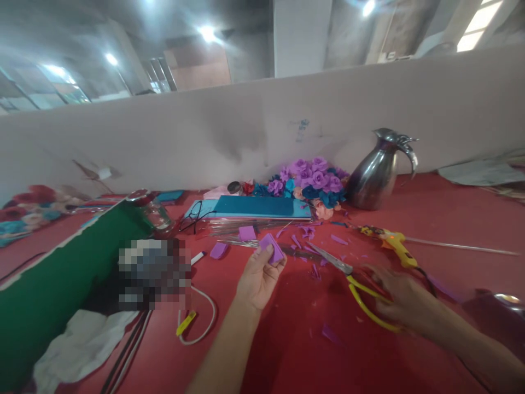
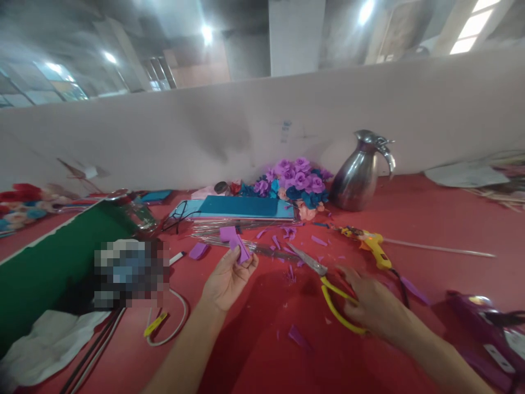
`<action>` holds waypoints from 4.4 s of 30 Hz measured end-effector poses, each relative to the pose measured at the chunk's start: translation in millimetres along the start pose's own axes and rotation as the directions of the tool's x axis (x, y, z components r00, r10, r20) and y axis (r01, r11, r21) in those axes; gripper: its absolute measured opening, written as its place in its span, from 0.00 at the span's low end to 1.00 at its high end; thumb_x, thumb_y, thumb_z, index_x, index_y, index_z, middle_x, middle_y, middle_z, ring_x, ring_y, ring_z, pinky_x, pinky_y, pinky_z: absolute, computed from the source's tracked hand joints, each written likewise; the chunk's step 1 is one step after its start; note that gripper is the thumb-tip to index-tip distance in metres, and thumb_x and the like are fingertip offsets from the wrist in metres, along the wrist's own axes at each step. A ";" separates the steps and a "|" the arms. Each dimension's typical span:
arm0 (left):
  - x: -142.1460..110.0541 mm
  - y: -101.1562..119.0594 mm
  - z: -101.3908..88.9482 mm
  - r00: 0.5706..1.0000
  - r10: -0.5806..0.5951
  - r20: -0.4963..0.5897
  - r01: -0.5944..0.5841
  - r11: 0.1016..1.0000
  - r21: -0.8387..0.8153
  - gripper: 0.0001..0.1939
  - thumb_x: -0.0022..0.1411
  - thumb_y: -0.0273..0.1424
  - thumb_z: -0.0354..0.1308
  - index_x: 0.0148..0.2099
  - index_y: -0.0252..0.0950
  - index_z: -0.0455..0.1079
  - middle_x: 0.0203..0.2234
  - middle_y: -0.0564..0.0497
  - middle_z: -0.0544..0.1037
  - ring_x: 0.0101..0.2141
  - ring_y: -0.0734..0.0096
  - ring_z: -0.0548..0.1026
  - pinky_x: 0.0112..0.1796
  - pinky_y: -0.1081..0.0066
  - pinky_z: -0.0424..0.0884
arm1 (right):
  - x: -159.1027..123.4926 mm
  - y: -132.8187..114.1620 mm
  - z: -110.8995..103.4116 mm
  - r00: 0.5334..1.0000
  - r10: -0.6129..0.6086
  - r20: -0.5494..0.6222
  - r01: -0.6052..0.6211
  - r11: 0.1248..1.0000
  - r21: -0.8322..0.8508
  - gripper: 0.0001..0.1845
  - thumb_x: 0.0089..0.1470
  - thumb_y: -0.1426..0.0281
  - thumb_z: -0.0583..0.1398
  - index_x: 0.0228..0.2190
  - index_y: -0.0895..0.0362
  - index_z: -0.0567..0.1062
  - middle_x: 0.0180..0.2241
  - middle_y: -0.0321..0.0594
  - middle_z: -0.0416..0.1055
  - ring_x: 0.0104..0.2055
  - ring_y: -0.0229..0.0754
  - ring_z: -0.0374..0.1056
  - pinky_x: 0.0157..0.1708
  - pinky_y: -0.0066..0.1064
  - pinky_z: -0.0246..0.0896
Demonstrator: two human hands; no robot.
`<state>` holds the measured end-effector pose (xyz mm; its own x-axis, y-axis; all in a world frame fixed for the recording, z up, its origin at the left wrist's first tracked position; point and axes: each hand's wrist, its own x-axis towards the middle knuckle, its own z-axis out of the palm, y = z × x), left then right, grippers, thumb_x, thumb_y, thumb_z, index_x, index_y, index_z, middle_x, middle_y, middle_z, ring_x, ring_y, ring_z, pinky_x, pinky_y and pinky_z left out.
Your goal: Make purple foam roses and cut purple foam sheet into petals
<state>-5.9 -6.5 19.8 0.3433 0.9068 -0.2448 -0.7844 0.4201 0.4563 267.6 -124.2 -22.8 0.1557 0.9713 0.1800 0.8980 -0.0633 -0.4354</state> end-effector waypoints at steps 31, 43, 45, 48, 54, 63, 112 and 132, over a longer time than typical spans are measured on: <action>-9.6 -2.8 10.4 0.975 0.198 -0.098 -0.166 0.950 0.263 0.09 0.45 0.29 0.68 0.28 0.37 0.71 0.22 0.58 0.75 0.24 0.82 0.72 0.29 0.81 0.68 | 24.5 -117.0 16.2 0.982 -0.190 0.019 0.169 0.911 0.376 0.29 0.40 0.69 0.65 0.46 0.50 0.65 0.44 0.45 0.69 0.41 0.51 0.69 0.38 0.40 0.65; -9.1 -4.9 8.1 0.980 0.196 -0.044 -0.177 0.947 0.266 0.09 0.46 0.29 0.68 0.32 0.37 0.73 0.27 0.55 0.77 0.29 0.76 0.74 0.35 0.76 0.70 | 21.6 -118.3 11.1 0.971 -0.230 0.067 0.191 0.912 0.364 0.28 0.44 0.66 0.64 0.48 0.51 0.64 0.44 0.45 0.70 0.39 0.50 0.70 0.35 0.38 0.65; -9.5 -4.4 9.2 0.980 0.198 -0.025 -0.184 0.944 0.273 0.09 0.46 0.29 0.67 0.32 0.38 0.73 0.27 0.55 0.77 0.30 0.76 0.74 0.35 0.75 0.70 | 21.7 -118.5 10.6 0.968 -0.240 0.068 0.201 0.912 0.357 0.26 0.45 0.67 0.63 0.48 0.52 0.65 0.41 0.45 0.71 0.37 0.49 0.70 0.34 0.36 0.65; -10.6 -3.8 11.2 0.979 0.203 -0.013 -0.192 0.943 0.272 0.08 0.46 0.28 0.67 0.31 0.38 0.73 0.28 0.55 0.78 0.31 0.75 0.74 0.35 0.75 0.70 | 22.0 -116.4 12.1 0.963 -0.259 0.077 0.218 0.914 0.343 0.24 0.47 0.68 0.61 0.47 0.52 0.66 0.39 0.44 0.72 0.34 0.47 0.71 0.32 0.34 0.64; -11.2 -4.0 12.2 0.980 0.197 -0.028 -0.184 0.952 0.245 0.07 0.46 0.28 0.68 0.29 0.36 0.73 0.27 0.54 0.78 0.31 0.75 0.75 0.33 0.77 0.70 | 20.3 -112.4 15.6 0.952 -0.289 0.102 0.266 0.944 0.195 0.21 0.53 0.64 0.59 0.48 0.54 0.64 0.42 0.47 0.72 0.37 0.50 0.72 0.32 0.35 0.65; -10.7 -6.3 10.0 0.980 0.190 -0.051 -0.175 0.959 0.222 0.06 0.46 0.27 0.68 0.30 0.36 0.75 0.26 0.54 0.79 0.28 0.77 0.75 0.36 0.75 0.71 | 17.0 -113.2 16.3 0.948 -0.296 0.114 0.286 0.953 0.095 0.20 0.58 0.57 0.54 0.49 0.53 0.63 0.35 0.43 0.75 0.29 0.48 0.73 0.26 0.33 0.63; -11.6 8.3 5.4 0.974 0.183 0.132 -0.225 0.759 0.611 0.07 0.42 0.30 0.69 0.29 0.38 0.79 0.25 0.52 0.80 0.28 0.72 0.73 0.35 0.73 0.68 | 25.7 -98.3 3.3 0.934 -0.262 0.242 0.236 0.963 0.131 0.23 0.47 0.79 0.52 0.46 0.54 0.63 0.37 0.43 0.77 0.31 0.45 0.74 0.29 0.30 0.63; -10.7 -0.5 6.8 0.955 0.238 0.176 -0.291 0.645 0.707 0.06 0.45 0.26 0.66 0.30 0.37 0.78 0.26 0.51 0.79 0.31 0.69 0.74 0.37 0.72 0.68 | 18.6 -84.8 1.1 0.943 -0.290 0.163 0.294 0.956 -0.002 0.23 0.54 0.63 0.57 0.50 0.56 0.62 0.44 0.49 0.71 0.36 0.50 0.72 0.32 0.36 0.61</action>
<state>-5.6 -16.3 28.0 0.2323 0.9723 0.0255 -0.2409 0.0321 0.9700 193.8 -100.5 16.5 -0.1806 0.9717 0.1525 0.9049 0.2248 -0.3614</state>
